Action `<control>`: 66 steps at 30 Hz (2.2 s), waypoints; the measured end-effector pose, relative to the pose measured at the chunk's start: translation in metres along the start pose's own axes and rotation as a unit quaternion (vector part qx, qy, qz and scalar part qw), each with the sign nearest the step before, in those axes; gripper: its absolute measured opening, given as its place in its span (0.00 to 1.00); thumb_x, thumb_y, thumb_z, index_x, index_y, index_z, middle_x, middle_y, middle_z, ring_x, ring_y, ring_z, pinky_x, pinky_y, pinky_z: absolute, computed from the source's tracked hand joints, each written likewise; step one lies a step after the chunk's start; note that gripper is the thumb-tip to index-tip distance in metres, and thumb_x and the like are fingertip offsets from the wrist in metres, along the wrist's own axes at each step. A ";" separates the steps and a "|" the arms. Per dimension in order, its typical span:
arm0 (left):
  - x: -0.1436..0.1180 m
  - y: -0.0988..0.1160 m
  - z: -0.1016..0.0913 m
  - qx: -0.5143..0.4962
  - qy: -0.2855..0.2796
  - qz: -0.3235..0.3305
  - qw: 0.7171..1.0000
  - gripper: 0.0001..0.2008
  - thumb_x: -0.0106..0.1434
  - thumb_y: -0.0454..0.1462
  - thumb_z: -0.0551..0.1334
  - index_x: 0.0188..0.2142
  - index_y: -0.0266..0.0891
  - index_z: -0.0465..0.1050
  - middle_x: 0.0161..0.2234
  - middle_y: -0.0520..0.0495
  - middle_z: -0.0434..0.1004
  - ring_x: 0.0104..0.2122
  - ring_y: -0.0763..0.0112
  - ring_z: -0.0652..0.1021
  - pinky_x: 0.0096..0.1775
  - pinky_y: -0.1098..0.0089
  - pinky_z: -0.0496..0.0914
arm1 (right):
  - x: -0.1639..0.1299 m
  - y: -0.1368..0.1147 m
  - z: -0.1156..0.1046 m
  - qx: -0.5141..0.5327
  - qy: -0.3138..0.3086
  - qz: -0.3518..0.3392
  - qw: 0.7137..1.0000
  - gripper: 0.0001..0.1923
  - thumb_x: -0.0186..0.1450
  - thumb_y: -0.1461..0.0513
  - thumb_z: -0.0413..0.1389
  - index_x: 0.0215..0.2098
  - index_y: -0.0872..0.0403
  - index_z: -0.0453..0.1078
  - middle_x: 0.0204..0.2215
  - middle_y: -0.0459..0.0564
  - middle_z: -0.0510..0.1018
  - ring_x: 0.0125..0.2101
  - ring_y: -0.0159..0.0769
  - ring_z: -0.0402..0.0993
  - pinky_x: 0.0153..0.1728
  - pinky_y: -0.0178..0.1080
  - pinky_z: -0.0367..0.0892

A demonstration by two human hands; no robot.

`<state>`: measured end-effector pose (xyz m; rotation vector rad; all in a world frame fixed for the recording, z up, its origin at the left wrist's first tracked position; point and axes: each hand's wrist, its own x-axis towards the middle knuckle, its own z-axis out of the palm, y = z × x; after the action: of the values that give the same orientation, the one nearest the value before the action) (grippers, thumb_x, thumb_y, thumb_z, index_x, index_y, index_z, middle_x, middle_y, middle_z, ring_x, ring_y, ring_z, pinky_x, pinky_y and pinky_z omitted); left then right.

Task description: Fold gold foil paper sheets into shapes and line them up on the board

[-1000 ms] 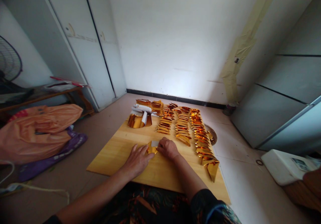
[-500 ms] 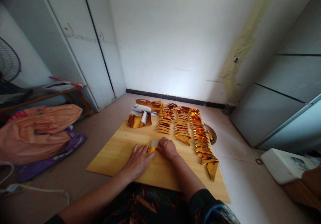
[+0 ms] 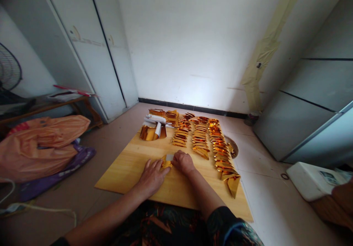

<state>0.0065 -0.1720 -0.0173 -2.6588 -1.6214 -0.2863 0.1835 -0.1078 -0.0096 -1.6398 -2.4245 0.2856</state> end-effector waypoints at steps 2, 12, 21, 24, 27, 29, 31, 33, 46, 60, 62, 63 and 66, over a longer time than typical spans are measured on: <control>0.001 0.001 -0.002 0.000 -0.011 -0.008 1.000 0.16 0.64 0.35 0.53 0.50 0.50 0.69 0.55 0.40 0.67 0.55 0.54 0.65 0.56 0.45 0.51 | -0.002 0.000 0.000 0.019 0.012 0.003 1.000 0.05 0.62 0.59 0.56 0.31 0.53 0.70 0.33 0.46 0.72 0.30 0.29 0.69 0.30 0.31 0.58; 0.004 0.005 -0.012 0.005 -0.027 -0.017 0.999 0.13 0.63 0.36 0.53 0.45 0.48 0.72 0.54 0.41 0.68 0.54 0.55 0.67 0.54 0.45 0.53 | -0.002 0.016 0.004 0.150 0.046 -0.033 0.987 0.04 0.59 0.69 0.55 0.30 0.54 0.70 0.32 0.46 0.71 0.32 0.29 0.69 0.34 0.30 0.62; 0.021 -0.011 -0.015 -0.067 0.009 -0.046 0.997 0.08 0.63 0.39 0.56 0.35 0.45 0.74 0.51 0.46 0.71 0.52 0.61 0.69 0.52 0.52 0.59 | -0.015 -0.001 0.000 -0.005 0.035 -0.078 0.996 0.05 0.61 0.66 0.54 0.30 0.55 0.72 0.34 0.51 0.74 0.37 0.35 0.68 0.38 0.34 0.61; 0.027 -0.018 -0.008 -0.096 0.035 -0.067 0.993 0.06 0.61 0.38 0.58 0.35 0.44 0.73 0.52 0.48 0.72 0.52 0.64 0.69 0.53 0.53 0.58 | -0.025 -0.017 -0.001 -0.050 0.033 -0.059 0.996 0.07 0.63 0.63 0.53 0.32 0.54 0.73 0.35 0.53 0.74 0.38 0.37 0.67 0.38 0.36 0.60; 0.031 -0.023 -0.001 -0.114 0.047 -0.092 0.988 0.06 0.60 0.38 0.59 0.37 0.43 0.71 0.50 0.47 0.73 0.53 0.63 0.69 0.55 0.52 0.56 | -0.034 -0.034 -0.002 -0.053 0.023 -0.067 0.996 0.09 0.64 0.61 0.52 0.30 0.53 0.73 0.35 0.52 0.74 0.37 0.38 0.67 0.37 0.37 0.59; 0.033 -0.027 0.001 -0.123 0.040 -0.100 0.986 0.07 0.60 0.37 0.59 0.40 0.43 0.71 0.50 0.47 0.74 0.55 0.62 0.68 0.55 0.50 0.54 | -0.038 -0.039 -0.001 -0.039 0.015 -0.093 0.995 0.09 0.65 0.61 0.52 0.31 0.52 0.74 0.34 0.51 0.74 0.37 0.37 0.66 0.37 0.37 0.59; 0.035 -0.032 0.001 -0.131 0.024 -0.096 0.986 0.09 0.60 0.36 0.58 0.41 0.44 0.70 0.51 0.46 0.73 0.56 0.62 0.66 0.56 0.49 0.53 | -0.039 -0.037 -0.001 -0.012 0.007 -0.120 0.993 0.08 0.64 0.62 0.53 0.32 0.50 0.74 0.34 0.50 0.74 0.38 0.37 0.67 0.37 0.37 0.59; 0.036 -0.035 0.000 -0.135 0.015 -0.086 0.987 0.09 0.60 0.35 0.58 0.40 0.44 0.70 0.53 0.46 0.71 0.56 0.62 0.66 0.56 0.49 0.53 | -0.038 -0.029 0.000 0.025 0.005 -0.141 0.990 0.06 0.63 0.62 0.55 0.35 0.48 0.75 0.36 0.48 0.74 0.40 0.37 0.67 0.38 0.36 0.59; 0.033 -0.036 0.000 -0.123 0.043 -0.038 0.991 0.03 0.60 0.33 0.58 0.31 0.42 0.69 0.53 0.49 0.72 0.57 0.59 0.66 0.57 0.46 0.51 | -0.027 -0.010 0.009 0.062 0.035 -0.121 0.990 0.09 0.60 0.59 0.60 0.40 0.47 0.75 0.45 0.50 0.71 0.44 0.39 0.65 0.42 0.41 0.56; 0.033 -0.039 0.002 -0.075 0.091 0.057 0.991 0.06 0.61 0.33 0.58 0.37 0.44 0.72 0.50 0.49 0.75 0.58 0.59 0.64 0.58 0.49 0.53 | -0.019 -0.010 0.018 0.115 0.114 -0.240 0.957 0.13 0.67 0.62 0.49 0.28 0.53 0.73 0.31 0.50 0.74 0.33 0.32 0.69 0.37 0.33 0.63; 0.035 -0.041 0.003 -0.080 0.082 0.069 0.991 0.07 0.62 0.33 0.57 0.39 0.43 0.72 0.48 0.48 0.76 0.57 0.60 0.66 0.56 0.52 0.57 | -0.018 -0.011 0.017 0.133 0.112 -0.255 0.951 0.14 0.68 0.63 0.48 0.28 0.53 0.72 0.30 0.50 0.74 0.32 0.32 0.69 0.37 0.33 0.64; 0.036 -0.042 0.004 -0.082 0.078 0.072 0.991 0.08 0.62 0.33 0.57 0.39 0.43 0.72 0.47 0.48 0.77 0.56 0.60 0.67 0.55 0.53 0.59 | -0.018 -0.012 0.016 0.143 0.110 -0.260 0.949 0.14 0.68 0.63 0.47 0.28 0.53 0.72 0.30 0.50 0.74 0.33 0.32 0.70 0.37 0.33 0.65; 0.037 -0.044 0.006 -0.090 0.070 0.077 0.991 0.09 0.63 0.33 0.57 0.41 0.42 0.72 0.45 0.47 0.78 0.54 0.61 0.70 0.53 0.56 0.62 | -0.018 -0.013 0.013 0.173 0.100 -0.274 0.941 0.12 0.68 0.64 0.47 0.33 0.53 0.72 0.33 0.51 0.75 0.36 0.33 0.71 0.40 0.34 0.66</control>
<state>-0.0146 -0.1182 -0.0205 -2.7991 -1.4038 -0.6268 0.1750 -0.1299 -0.0196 -0.7698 -2.3815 0.3975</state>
